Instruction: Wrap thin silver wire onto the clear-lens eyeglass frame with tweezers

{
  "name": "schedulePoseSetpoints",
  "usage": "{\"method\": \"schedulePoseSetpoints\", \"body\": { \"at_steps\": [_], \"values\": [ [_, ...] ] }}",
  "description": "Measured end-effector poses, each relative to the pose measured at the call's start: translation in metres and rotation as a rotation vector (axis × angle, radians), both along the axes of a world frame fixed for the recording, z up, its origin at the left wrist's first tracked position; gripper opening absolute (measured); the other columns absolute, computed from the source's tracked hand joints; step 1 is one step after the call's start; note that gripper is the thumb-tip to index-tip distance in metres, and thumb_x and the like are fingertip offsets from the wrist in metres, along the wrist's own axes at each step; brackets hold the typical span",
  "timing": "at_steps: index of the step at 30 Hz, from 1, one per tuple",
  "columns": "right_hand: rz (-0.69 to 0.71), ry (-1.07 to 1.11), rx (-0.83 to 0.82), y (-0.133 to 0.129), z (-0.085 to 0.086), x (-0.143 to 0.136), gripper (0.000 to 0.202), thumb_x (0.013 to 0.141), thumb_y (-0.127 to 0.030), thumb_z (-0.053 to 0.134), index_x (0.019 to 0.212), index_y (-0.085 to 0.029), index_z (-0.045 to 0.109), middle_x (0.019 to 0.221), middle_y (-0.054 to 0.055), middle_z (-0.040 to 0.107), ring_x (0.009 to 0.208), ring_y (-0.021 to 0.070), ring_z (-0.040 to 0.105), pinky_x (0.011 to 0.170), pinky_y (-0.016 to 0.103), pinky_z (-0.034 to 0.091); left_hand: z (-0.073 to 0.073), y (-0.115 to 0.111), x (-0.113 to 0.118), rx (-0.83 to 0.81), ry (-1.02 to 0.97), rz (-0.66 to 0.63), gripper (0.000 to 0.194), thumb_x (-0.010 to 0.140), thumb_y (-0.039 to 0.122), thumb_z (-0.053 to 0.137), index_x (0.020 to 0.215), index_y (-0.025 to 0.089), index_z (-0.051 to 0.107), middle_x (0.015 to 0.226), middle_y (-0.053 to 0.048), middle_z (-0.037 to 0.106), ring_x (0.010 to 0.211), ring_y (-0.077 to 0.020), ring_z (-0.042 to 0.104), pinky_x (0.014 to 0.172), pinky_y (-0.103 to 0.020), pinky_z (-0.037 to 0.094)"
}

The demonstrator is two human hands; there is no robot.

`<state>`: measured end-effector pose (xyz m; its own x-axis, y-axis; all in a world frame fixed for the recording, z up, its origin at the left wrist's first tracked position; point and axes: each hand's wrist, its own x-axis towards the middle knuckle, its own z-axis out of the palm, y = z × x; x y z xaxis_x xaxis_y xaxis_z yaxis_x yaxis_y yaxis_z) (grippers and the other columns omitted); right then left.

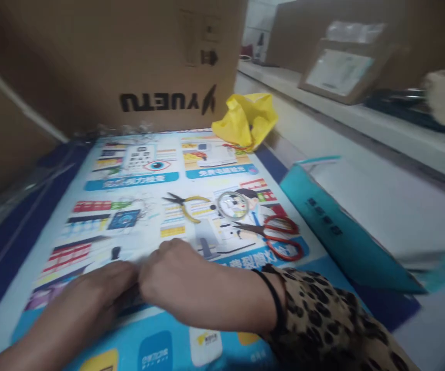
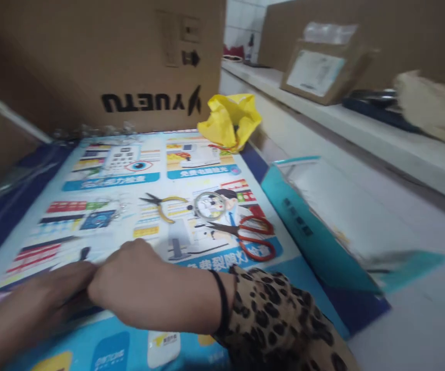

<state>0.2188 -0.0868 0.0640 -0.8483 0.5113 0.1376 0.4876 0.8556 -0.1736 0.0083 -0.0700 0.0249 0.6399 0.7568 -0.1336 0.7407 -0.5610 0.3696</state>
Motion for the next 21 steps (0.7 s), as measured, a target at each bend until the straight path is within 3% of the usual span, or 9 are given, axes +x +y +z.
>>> {"method": "schedulePoseSetpoints", "body": {
  "at_steps": [4, 7, 11, 17, 21],
  "values": [
    [-0.051, -0.083, 0.086, 0.006, -0.013, -0.011, 0.003, 0.073, -0.011, 0.055, 0.075, -0.013, 0.056, 0.073, 0.007, 0.06, 0.062, 0.0166, 0.05, 0.055, 0.031, 0.031, 0.013, -0.002, 0.011, -0.005, 0.067, -0.019, 0.028, 0.071, 0.008, 0.037, 0.077, 0.017, 0.063, 0.079, -0.007, 0.064, 0.075, -0.0193, 0.058, 0.067, -0.03, 0.043],
    [-0.045, -0.14, 0.058, 0.01, -0.015, -0.016, 0.007, 0.07, -0.01, 0.056, 0.076, -0.013, 0.056, 0.071, 0.006, 0.06, 0.061, 0.0162, 0.051, 0.053, 0.03, 0.031, 0.015, 0.0, 0.013, -0.011, 0.073, -0.042, 0.03, 0.07, 0.005, 0.039, 0.082, 0.016, 0.063, 0.082, -0.007, 0.064, 0.079, -0.0197, 0.058, 0.069, -0.03, 0.043],
    [-0.16, -0.228, -0.072, 0.018, -0.005, -0.007, 0.012, 0.073, -0.006, 0.051, 0.076, -0.016, 0.057, 0.071, 0.004, 0.061, 0.061, 0.0152, 0.053, 0.052, 0.027, 0.031, 0.017, 0.004, 0.008, -0.029, 0.089, -0.048, 0.031, 0.072, 0.006, 0.04, 0.089, 0.018, 0.063, 0.087, -0.006, 0.065, 0.083, -0.0203, 0.059, 0.07, -0.03, 0.042],
    [-0.306, -0.315, -0.026, 0.029, 0.012, 0.014, 0.01, 0.084, -0.019, 0.048, 0.082, -0.019, 0.059, 0.082, 0.005, 0.061, 0.075, 0.0175, 0.055, 0.058, 0.027, 0.033, 0.024, 0.009, 0.001, -0.081, 0.099, -0.045, 0.026, 0.085, 0.022, 0.04, 0.099, 0.022, 0.062, 0.093, -0.004, 0.064, 0.084, -0.0196, 0.059, 0.07, -0.028, 0.041],
    [-0.395, -0.392, 0.01, 0.028, 0.028, 0.028, 0.017, 0.086, -0.028, 0.046, 0.09, -0.02, 0.061, 0.088, 0.007, 0.063, 0.077, 0.0185, 0.055, 0.06, 0.028, 0.034, 0.026, 0.005, 0.0, -0.078, 0.09, -0.033, 0.032, 0.084, 0.029, 0.047, 0.114, 0.024, 0.056, 0.101, -0.007, 0.063, 0.089, -0.0218, 0.059, 0.074, -0.03, 0.043]
  ]
}}
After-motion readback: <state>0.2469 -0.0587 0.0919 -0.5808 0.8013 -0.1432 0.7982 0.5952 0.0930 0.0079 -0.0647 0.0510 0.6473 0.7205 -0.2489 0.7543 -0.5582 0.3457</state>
